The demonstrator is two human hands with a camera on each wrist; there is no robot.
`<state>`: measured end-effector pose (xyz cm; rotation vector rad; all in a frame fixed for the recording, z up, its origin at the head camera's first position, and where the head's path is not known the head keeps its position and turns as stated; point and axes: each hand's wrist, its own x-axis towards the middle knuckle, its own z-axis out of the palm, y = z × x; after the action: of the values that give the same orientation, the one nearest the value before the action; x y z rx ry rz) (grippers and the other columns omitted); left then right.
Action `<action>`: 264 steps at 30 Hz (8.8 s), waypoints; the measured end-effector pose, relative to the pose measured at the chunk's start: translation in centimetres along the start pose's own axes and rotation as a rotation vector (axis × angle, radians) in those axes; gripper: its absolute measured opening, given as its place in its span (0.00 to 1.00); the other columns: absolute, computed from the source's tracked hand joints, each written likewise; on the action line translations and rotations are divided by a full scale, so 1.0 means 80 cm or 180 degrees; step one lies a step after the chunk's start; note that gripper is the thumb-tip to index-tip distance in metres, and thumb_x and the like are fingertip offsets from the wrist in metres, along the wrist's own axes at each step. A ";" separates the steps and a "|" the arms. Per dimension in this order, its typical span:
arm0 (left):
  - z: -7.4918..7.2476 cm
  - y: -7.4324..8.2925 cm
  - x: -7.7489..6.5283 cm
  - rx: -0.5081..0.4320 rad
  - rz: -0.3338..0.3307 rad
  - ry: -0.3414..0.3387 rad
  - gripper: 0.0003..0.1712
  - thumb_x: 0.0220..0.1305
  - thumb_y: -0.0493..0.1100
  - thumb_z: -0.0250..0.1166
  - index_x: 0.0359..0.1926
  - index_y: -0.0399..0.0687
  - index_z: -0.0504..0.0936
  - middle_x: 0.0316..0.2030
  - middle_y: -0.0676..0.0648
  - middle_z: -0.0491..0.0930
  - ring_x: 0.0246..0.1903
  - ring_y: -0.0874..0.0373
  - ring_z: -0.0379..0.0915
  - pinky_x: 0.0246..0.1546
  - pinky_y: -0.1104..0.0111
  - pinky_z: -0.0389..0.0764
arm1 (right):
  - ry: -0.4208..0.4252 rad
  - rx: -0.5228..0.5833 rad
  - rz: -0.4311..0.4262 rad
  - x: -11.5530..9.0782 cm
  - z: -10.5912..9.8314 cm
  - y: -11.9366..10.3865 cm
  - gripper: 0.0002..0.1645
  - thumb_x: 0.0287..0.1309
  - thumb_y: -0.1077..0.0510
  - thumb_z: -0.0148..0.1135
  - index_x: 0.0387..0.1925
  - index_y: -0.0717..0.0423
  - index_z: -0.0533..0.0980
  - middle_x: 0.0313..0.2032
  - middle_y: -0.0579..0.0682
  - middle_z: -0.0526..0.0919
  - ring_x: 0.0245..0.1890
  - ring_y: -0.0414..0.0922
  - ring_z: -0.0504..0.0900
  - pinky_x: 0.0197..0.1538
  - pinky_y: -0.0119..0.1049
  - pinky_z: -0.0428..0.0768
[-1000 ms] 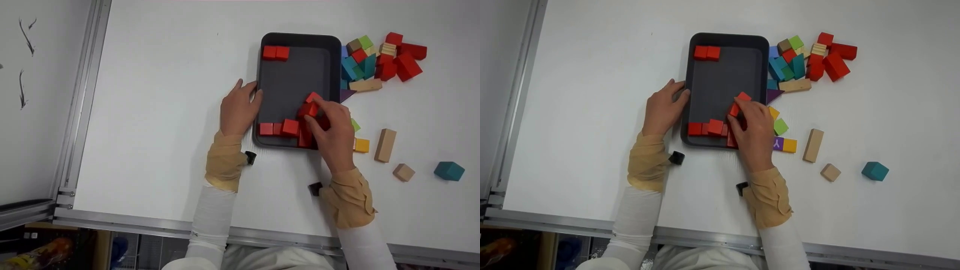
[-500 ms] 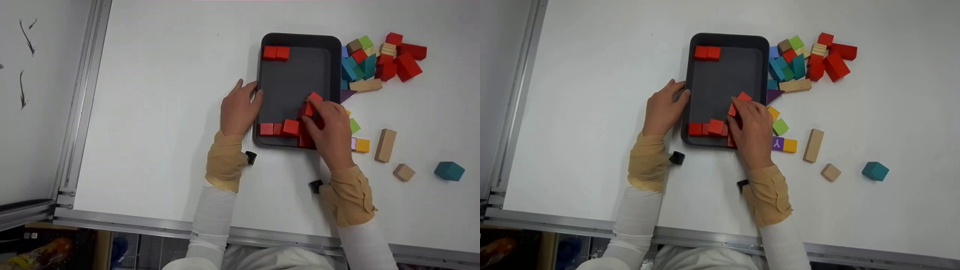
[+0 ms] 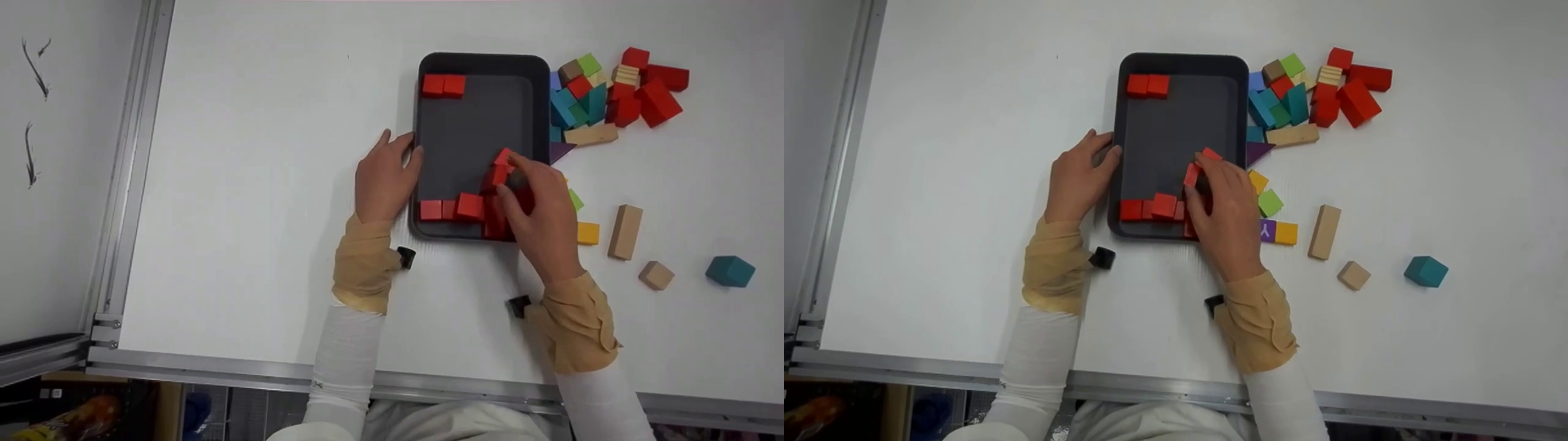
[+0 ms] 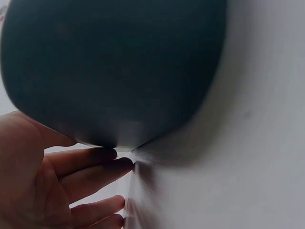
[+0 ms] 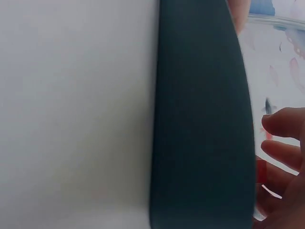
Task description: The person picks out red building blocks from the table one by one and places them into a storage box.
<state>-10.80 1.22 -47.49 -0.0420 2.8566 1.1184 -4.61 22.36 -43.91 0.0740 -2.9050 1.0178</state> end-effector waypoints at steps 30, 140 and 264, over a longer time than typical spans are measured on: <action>0.000 -0.002 0.001 0.0007 -0.0061 -0.0025 0.21 0.63 0.52 0.52 0.54 0.51 0.76 0.52 0.50 0.74 0.60 0.56 0.58 0.55 0.61 0.64 | 0.0179 -0.0480 0.0597 0.087 -0.078 0.065 0.28 0.58 0.48 0.53 0.60 0.43 0.64 0.56 0.44 0.68 0.55 0.43 0.66 0.57 0.36 0.63; 0.008 0.008 -0.001 -0.0032 0.0055 -0.0068 0.21 0.63 0.51 0.51 0.54 0.51 0.75 0.53 0.50 0.73 0.59 0.58 0.59 0.54 0.65 0.66 | -0.1090 -0.1289 -0.0462 0.154 -0.037 0.062 0.24 0.55 0.50 0.59 0.53 0.56 0.73 0.41 0.61 0.77 0.36 0.57 0.73 0.41 0.52 0.72; 0.004 -0.018 0.010 -0.0025 0.0063 0.0029 0.20 0.63 0.51 0.51 0.53 0.51 0.76 0.53 0.48 0.73 0.59 0.56 0.61 0.53 0.62 0.67 | -0.0486 -0.0503 0.0189 0.093 -0.039 0.057 0.31 0.57 0.45 0.53 0.62 0.43 0.63 0.50 0.52 0.72 0.44 0.48 0.72 0.47 0.46 0.73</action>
<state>-11.49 0.38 -48.76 -0.0194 2.8668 1.1361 -12.22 27.68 -43.72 0.0602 -3.1326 0.8206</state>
